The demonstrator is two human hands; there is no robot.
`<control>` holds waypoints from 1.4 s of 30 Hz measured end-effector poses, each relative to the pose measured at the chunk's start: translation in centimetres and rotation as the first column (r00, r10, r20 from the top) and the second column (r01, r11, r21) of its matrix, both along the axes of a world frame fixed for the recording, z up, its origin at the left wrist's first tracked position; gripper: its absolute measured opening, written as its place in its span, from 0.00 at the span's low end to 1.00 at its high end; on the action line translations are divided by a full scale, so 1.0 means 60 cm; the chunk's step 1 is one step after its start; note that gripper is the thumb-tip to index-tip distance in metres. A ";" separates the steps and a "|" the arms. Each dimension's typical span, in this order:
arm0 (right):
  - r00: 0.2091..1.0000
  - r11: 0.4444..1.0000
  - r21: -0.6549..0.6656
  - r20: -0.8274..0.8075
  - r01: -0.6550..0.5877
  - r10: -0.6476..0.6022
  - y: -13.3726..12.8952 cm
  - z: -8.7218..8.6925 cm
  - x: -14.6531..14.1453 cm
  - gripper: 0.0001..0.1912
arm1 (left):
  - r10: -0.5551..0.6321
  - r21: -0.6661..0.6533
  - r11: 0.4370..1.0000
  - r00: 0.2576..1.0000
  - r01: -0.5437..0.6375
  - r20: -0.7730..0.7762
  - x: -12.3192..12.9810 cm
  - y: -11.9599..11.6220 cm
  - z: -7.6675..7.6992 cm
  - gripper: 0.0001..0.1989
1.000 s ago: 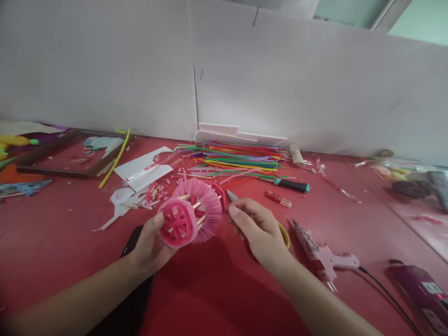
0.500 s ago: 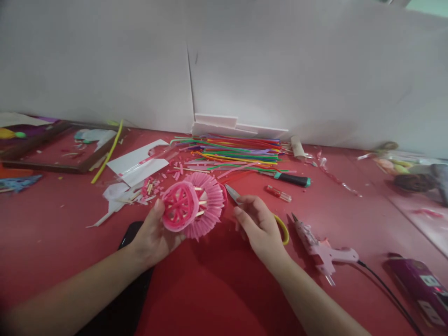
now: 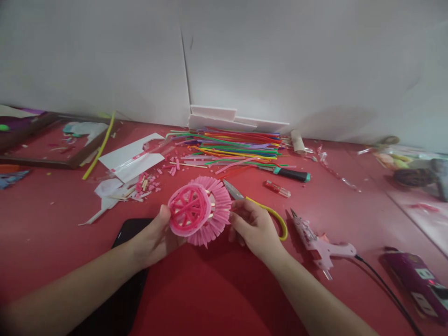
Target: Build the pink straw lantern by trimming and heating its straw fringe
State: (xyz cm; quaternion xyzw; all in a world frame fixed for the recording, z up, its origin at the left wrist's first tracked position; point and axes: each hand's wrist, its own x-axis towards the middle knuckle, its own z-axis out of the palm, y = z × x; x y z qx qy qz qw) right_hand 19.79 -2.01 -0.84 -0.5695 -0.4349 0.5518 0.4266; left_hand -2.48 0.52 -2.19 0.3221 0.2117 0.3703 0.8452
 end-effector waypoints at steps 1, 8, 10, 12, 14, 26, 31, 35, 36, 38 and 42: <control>1.000 1.000 -0.002 0.006 0.003 -0.003 0.000 0.001 0.001 0.23 | -0.015 0.008 1.000 1.000 0.014 0.013 -0.001 0.000 -0.001 0.34; 1.000 0.999 0.036 -0.019 0.024 -0.024 0.000 0.002 -0.001 0.18 | -0.066 -0.075 0.995 0.998 0.067 0.019 -0.010 0.004 0.000 0.39; 0.999 0.998 0.048 -0.024 0.031 -0.030 0.000 0.000 -0.002 0.18 | -0.059 -0.079 0.995 0.998 0.058 -0.008 -0.010 0.004 0.005 0.39; 0.999 0.997 0.058 -0.022 0.046 -0.045 0.000 -0.001 -0.004 0.19 | -0.041 -0.069 0.997 0.998 0.039 -0.037 -0.007 0.003 0.010 0.38; 0.998 0.996 0.066 -0.012 0.066 -0.065 0.001 -0.002 -0.005 0.20 | -0.012 -0.037 0.999 0.998 0.010 -0.054 -0.003 0.001 0.014 0.37; 0.989 0.985 0.166 0.128 0.051 -0.073 0.007 -0.009 0.006 0.17 | 0.071 0.088 0.994 0.995 -0.065 -0.066 -0.004 -0.004 0.009 0.25; 0.968 0.970 0.243 0.238 0.023 -0.083 0.009 -0.002 0.015 0.16 | 0.081 0.200 0.977 0.995 -0.069 -0.052 0.004 -0.002 0.027 0.22; 0.836 0.939 0.277 0.549 -0.205 0.021 0.012 0.046 0.066 0.15 | 0.011 0.144 0.990 1.000 -0.009 -0.012 0.005 0.000 0.025 0.21; 0.714 0.922 0.231 0.697 -0.311 0.066 0.010 0.059 0.083 0.13 | 0.024 0.114 0.993 1.000 -0.022 -0.014 0.004 0.001 0.021 0.22; 0.450 0.928 0.052 0.883 -0.369 0.130 0.001 0.075 0.114 0.13 | 0.079 0.077 0.994 0.997 -0.076 -0.026 0.001 0.002 0.011 0.23; 0.153 0.909 -0.213 0.947 -0.358 0.283 -0.018 0.062 0.128 0.03 | 0.178 0.102 0.980 0.983 -0.173 -0.039 0.000 0.003 0.001 0.25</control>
